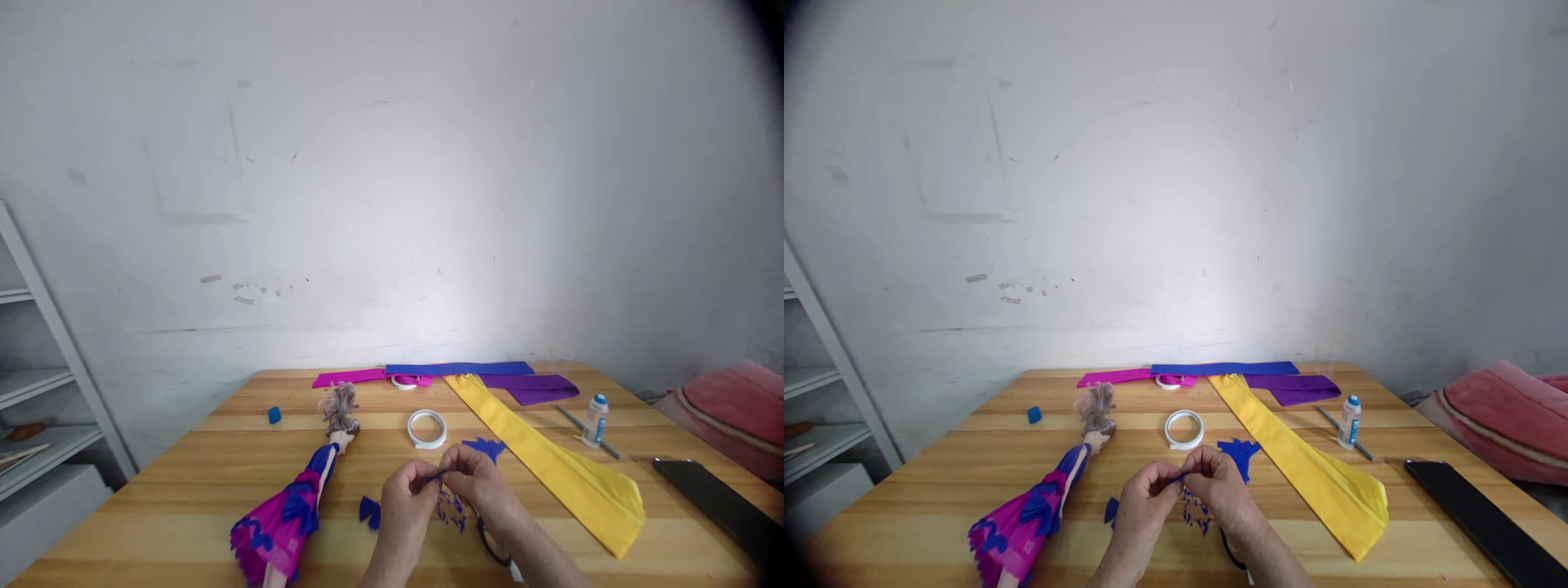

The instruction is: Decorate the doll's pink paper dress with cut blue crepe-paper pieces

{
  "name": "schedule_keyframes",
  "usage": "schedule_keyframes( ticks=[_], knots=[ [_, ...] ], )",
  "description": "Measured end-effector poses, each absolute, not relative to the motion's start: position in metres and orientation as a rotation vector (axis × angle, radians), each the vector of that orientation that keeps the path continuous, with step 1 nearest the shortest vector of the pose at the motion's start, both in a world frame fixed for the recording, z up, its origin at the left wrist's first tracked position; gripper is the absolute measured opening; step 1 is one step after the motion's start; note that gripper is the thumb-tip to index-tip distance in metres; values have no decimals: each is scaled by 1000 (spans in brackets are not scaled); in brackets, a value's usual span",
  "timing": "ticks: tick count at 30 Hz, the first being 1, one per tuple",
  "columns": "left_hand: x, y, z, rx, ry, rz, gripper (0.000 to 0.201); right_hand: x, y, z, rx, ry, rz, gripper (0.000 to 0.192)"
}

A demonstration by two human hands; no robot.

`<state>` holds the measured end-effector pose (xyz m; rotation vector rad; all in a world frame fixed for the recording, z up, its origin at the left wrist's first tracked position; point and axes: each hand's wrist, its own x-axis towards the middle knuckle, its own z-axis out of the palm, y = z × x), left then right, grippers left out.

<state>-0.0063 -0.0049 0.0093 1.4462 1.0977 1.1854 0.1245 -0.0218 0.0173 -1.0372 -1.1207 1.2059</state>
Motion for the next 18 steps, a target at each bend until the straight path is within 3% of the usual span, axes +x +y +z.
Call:
schedule_keyframes(
  ticks=[18],
  knots=[
    [-6, -6, 9, 1242, 1093, 1177, 11, 125, -18, 12, -1101, -1324, 1002, 6]
  ],
)
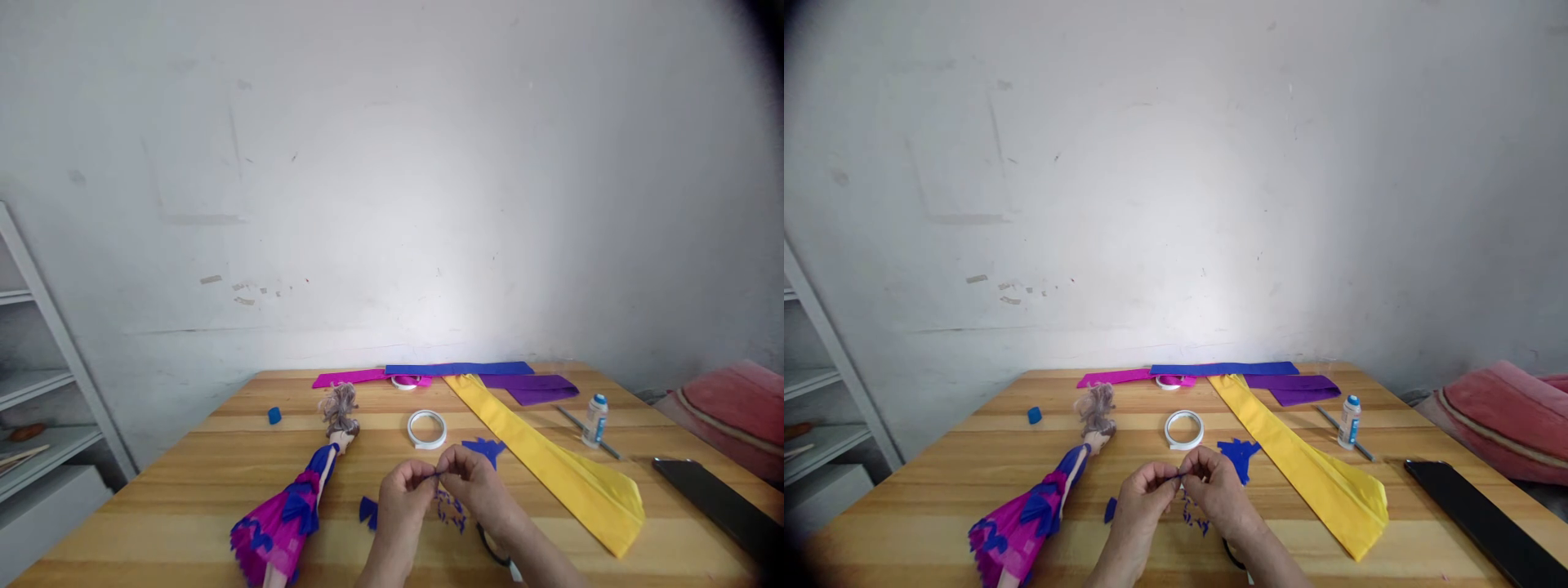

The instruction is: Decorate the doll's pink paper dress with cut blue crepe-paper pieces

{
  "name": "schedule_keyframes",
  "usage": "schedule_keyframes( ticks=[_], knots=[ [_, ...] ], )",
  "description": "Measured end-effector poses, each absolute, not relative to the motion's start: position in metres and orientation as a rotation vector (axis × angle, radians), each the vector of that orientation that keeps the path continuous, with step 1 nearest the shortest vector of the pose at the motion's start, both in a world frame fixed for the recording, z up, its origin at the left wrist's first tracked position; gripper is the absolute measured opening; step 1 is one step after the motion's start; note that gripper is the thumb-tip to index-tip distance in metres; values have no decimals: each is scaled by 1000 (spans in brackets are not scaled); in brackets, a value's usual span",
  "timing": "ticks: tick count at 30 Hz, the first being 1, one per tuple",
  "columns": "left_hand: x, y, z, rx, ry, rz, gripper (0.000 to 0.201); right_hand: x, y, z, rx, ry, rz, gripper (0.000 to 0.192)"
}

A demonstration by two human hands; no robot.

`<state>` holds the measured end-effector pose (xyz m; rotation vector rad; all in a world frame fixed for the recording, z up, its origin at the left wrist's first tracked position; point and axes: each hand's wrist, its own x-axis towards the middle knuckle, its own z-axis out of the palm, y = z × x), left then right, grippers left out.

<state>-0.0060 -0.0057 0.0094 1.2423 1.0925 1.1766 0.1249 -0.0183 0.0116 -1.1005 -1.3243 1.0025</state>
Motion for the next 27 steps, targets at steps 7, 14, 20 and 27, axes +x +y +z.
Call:
schedule_keyframes(
  ticks=[7, 14, 20, 27],
  knots=[
    [-8, -3, 8, 1414, 1165, 1222, 12, 120, -20, 13, -1139, -1330, 974, 5],
    [-12, -8, 14, 1503, 1236, 1292, 13, 128, -22, 18, -1130, -1281, 1000, 5],
    [-11, -11, 13, 1657, 1234, 1304, 14, 128, -19, 14, -1168, -1347, 913, 10],
    [-10, -10, 11, 1745, 1214, 1328, 15, 125, -16, 5, -1212, -1402, 888, 11]
  ],
)
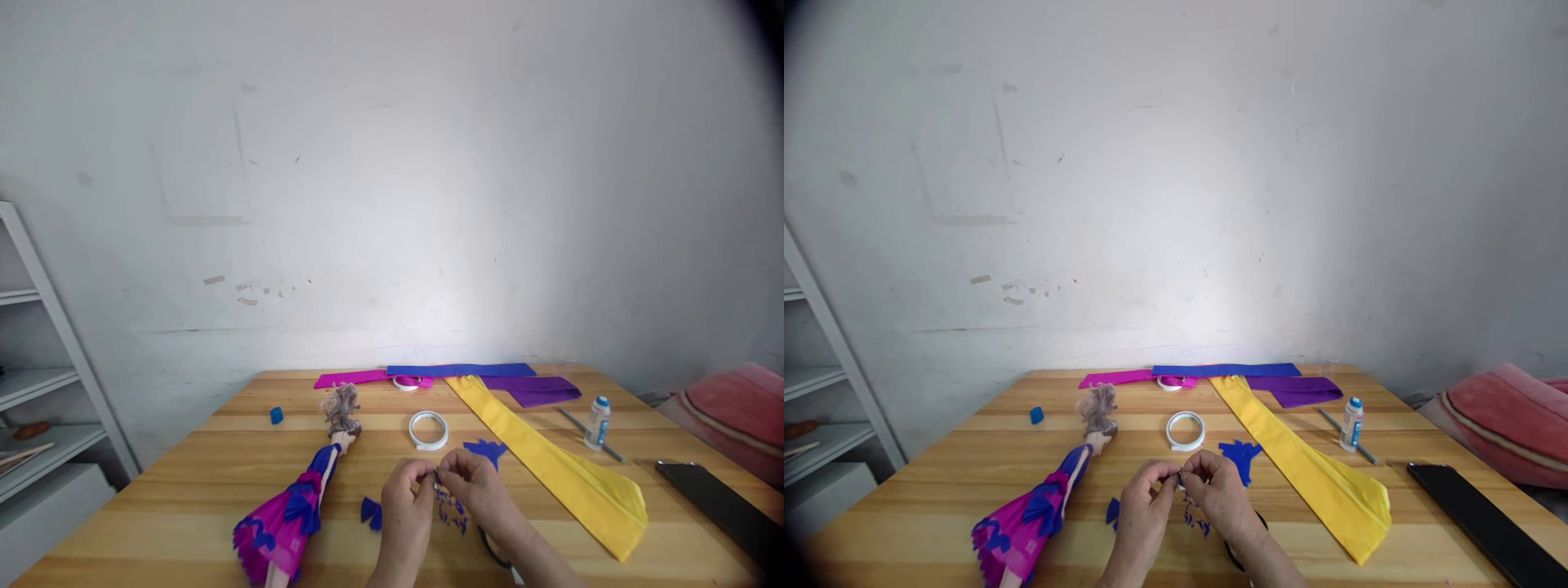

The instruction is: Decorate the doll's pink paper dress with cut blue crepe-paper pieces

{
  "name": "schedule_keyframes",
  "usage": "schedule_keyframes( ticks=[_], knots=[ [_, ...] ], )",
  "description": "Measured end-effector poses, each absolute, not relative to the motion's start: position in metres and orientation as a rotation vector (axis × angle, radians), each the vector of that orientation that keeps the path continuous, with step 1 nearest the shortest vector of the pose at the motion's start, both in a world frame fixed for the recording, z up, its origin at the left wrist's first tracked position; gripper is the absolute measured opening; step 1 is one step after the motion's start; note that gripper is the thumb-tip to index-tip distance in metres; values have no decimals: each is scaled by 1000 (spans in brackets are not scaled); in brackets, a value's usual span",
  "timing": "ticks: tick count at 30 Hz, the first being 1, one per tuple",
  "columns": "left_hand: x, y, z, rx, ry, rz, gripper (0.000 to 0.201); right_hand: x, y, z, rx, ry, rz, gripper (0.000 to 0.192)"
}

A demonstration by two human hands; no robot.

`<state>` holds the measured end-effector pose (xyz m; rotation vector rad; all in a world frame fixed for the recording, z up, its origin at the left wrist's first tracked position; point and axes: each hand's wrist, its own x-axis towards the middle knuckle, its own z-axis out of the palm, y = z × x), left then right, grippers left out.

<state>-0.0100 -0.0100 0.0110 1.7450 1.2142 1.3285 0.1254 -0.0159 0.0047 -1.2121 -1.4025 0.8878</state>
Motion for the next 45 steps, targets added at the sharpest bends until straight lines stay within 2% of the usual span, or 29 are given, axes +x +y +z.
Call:
schedule_keyframes(
  ticks=[12, 24, 35, 45],
  knots=[
    [-10, -8, 11, 1576, 1238, 1248, 18, 126, -19, 14, -1226, -1407, 926, 16],
    [-7, -7, 9, 1273, 1127, 1197, 20, 128, -16, 12, -1129, -1333, 979, 10],
    [-6, -6, 8, 1252, 1115, 1194, 25, 126, -19, 16, -1066, -1279, 1052, 19],
    [-9, -10, 13, 1555, 1250, 1247, 20, 127, -17, 6, -1277, -1456, 796, 17]
  ],
)
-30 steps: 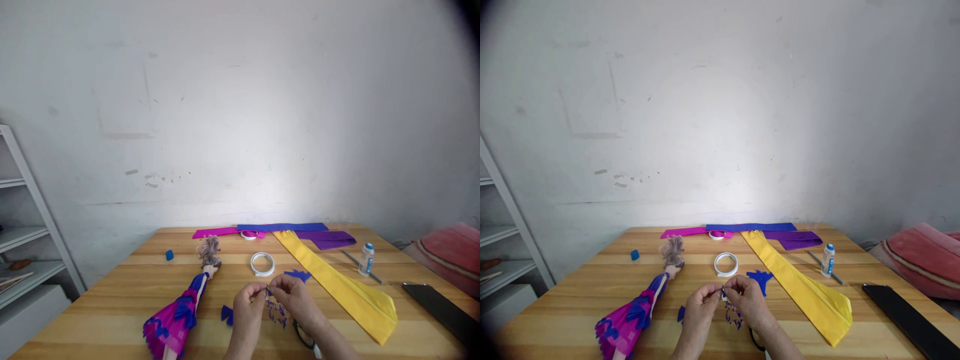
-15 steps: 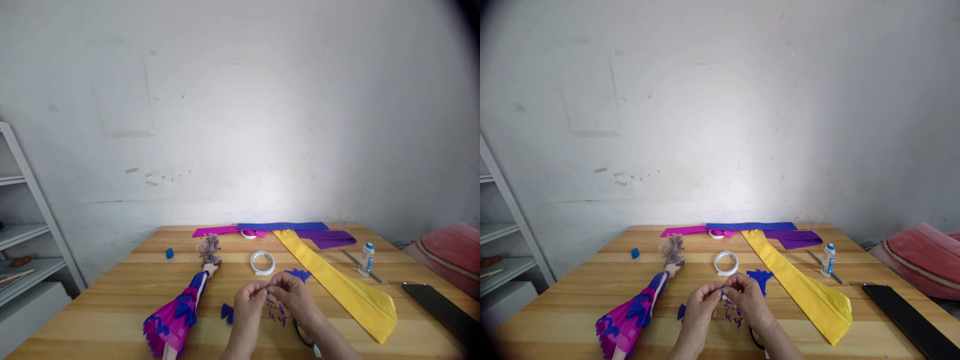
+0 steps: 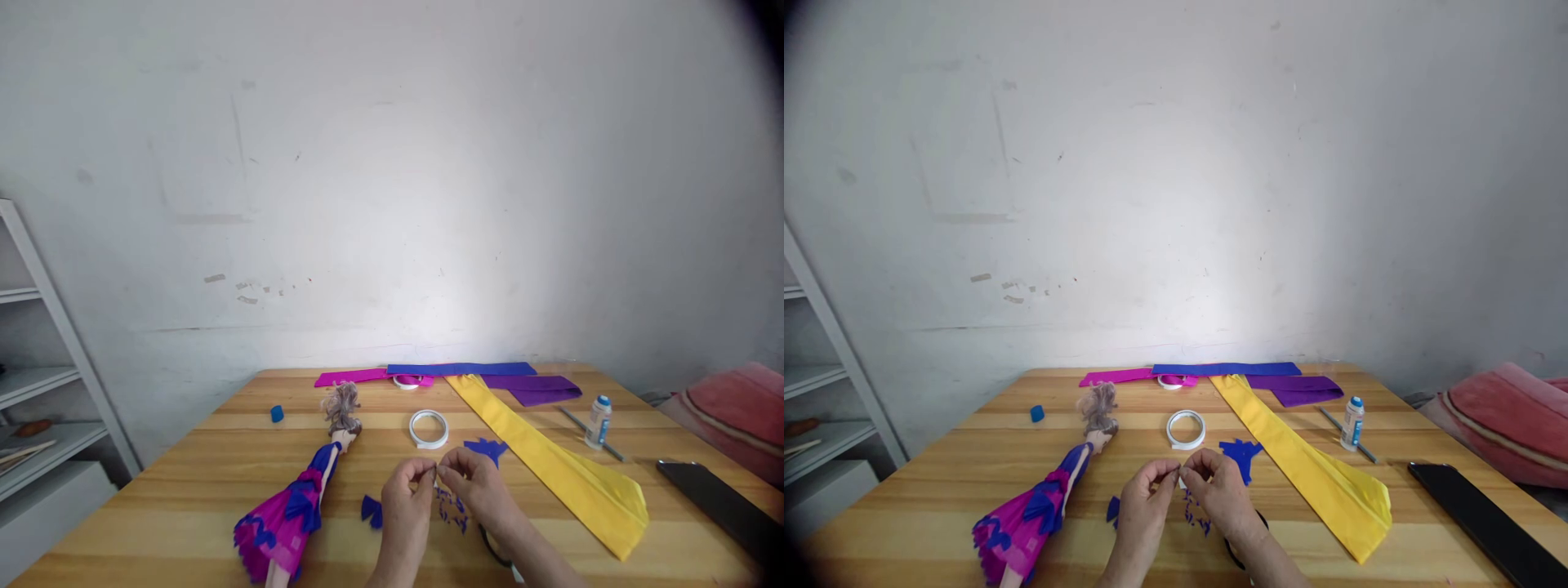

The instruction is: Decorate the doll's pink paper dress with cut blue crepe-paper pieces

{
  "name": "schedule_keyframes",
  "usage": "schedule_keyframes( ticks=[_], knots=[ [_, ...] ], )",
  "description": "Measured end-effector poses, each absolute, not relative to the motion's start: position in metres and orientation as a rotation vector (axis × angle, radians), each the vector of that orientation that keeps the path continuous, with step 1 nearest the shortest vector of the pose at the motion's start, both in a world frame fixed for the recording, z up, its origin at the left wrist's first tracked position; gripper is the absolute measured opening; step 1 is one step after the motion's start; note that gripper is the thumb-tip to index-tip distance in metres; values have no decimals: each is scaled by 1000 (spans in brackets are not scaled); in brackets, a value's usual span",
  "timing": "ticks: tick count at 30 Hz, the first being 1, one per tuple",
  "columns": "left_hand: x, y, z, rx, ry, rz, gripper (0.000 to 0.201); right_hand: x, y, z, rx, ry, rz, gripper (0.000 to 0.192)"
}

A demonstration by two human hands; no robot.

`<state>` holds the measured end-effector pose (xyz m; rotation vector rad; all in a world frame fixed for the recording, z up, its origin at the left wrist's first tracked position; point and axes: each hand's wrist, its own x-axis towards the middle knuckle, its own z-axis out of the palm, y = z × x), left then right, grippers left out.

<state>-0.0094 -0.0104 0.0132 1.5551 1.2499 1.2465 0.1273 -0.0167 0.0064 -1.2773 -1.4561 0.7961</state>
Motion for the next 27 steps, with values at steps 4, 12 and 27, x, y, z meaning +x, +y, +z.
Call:
schedule_keyframes(
  ticks=[4, 12, 27],
  knots=[
    [-7, -13, 13, 1607, 1264, 1277, 19, 123, -17, 6, -1270, -1355, 929, 23],
    [-7, -17, 15, 1700, 1169, 1376, 16, 118, -24, 18, -1101, -1044, 1250, 32],
    [-8, -15, 18, 1757, 1201, 1297, 15, 118, -24, 17, -1093, -1039, 1253, 32]
  ],
)
